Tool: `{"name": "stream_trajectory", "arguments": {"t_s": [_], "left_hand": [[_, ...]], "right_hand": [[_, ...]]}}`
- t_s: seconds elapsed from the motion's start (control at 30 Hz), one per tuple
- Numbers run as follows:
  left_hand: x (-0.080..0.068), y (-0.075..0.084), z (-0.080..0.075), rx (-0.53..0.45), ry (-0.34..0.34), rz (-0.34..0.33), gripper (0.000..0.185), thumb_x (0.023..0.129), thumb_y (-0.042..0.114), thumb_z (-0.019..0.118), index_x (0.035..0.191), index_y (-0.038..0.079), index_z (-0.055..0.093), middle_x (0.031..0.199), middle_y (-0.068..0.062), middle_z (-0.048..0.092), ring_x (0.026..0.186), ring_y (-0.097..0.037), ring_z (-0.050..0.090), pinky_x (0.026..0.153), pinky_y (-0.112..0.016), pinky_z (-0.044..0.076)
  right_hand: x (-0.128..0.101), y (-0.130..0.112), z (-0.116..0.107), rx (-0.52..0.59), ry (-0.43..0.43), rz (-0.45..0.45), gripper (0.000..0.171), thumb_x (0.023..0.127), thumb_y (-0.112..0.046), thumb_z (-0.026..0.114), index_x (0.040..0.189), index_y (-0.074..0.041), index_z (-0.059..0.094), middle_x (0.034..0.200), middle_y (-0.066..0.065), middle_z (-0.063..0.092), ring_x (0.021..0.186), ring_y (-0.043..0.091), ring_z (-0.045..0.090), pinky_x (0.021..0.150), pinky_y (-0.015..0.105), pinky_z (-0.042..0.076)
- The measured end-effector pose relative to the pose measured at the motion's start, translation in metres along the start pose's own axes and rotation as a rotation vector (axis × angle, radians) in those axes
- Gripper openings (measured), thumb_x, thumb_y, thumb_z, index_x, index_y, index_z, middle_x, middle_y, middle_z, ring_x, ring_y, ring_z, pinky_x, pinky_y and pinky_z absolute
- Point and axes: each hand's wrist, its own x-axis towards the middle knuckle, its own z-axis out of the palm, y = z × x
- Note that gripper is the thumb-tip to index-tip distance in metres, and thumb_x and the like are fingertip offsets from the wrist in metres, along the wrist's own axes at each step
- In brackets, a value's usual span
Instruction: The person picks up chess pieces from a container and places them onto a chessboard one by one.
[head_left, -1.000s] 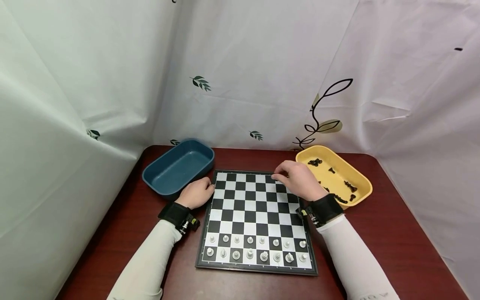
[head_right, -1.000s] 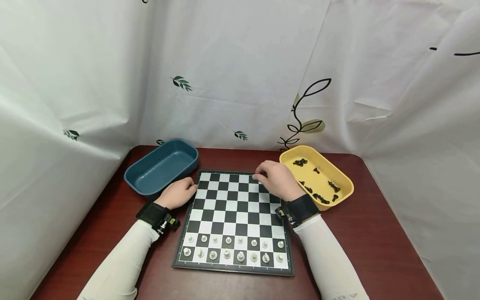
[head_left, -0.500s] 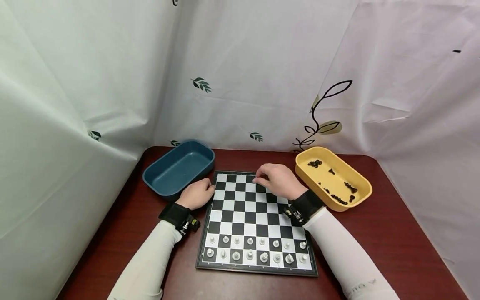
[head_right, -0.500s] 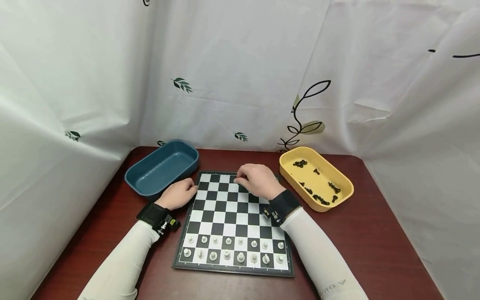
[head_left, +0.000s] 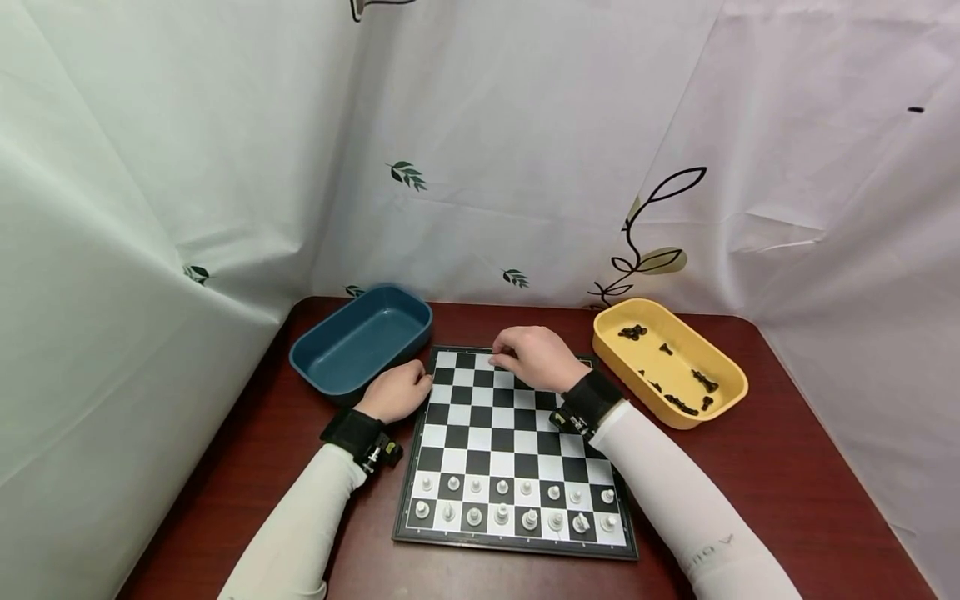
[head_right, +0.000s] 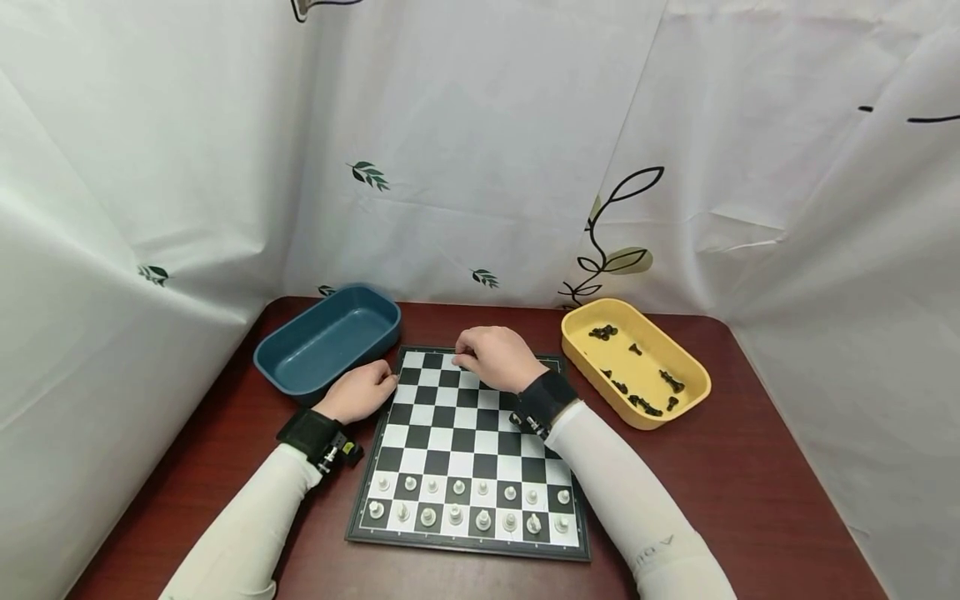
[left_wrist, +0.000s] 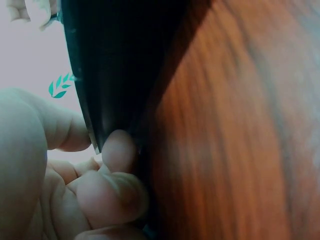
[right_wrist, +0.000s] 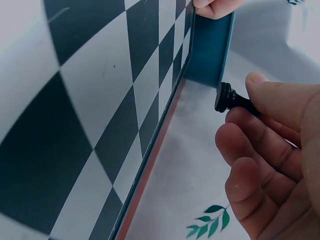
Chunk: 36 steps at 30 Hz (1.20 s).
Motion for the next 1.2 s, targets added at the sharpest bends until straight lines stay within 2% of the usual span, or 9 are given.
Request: {"name": "stream_trajectory", "arguments": {"t_s": [0.33, 0.57, 0.77, 1.2], "left_hand": [[0.001, 0.001, 0.0, 0.001, 0.001, -0.005, 0.028, 0.114, 0.033, 0.056, 0.093, 0.015, 0.064, 0.079, -0.004, 0.058, 0.068, -0.023, 0.056, 0.069, -0.04, 0.044], [0.002, 0.001, -0.001, -0.006, -0.003, -0.016, 0.03, 0.114, 0.034, 0.054, 0.093, 0.015, 0.063, 0.079, -0.005, 0.058, 0.067, -0.024, 0.056, 0.068, -0.04, 0.043], [0.002, -0.001, 0.001, -0.007, -0.007, -0.016, 0.03, 0.115, 0.033, 0.054, 0.093, 0.015, 0.064, 0.079, -0.005, 0.058, 0.068, -0.024, 0.056, 0.068, -0.04, 0.043], [-0.001, 0.001, 0.0, -0.013, -0.01, -0.016, 0.029, 0.114, 0.032, 0.054, 0.093, 0.014, 0.063, 0.079, -0.006, 0.057, 0.068, -0.024, 0.056, 0.069, -0.04, 0.043]], "right_hand": [[0.02, -0.004, 0.01, 0.032, -0.046, -0.004, 0.01, 0.104, -0.023, 0.082, 0.109, -0.015, 0.081, 0.1, -0.003, 0.077, 0.085, 0.012, 0.067, 0.082, 0.035, 0.055], [0.038, -0.013, 0.018, 0.036, -0.079, -0.047, 0.009, 0.104, -0.023, 0.081, 0.11, -0.016, 0.08, 0.102, -0.002, 0.077, 0.085, 0.013, 0.067, 0.081, 0.034, 0.054], [0.053, -0.017, 0.028, -0.002, -0.125, -0.063, 0.01, 0.106, -0.024, 0.08, 0.111, -0.016, 0.081, 0.106, -0.001, 0.078, 0.09, 0.015, 0.07, 0.084, 0.034, 0.055], [0.07, -0.025, 0.038, -0.046, -0.157, -0.087, 0.013, 0.106, -0.022, 0.079, 0.114, -0.012, 0.081, 0.11, 0.002, 0.08, 0.097, 0.019, 0.074, 0.09, 0.037, 0.058]]}}
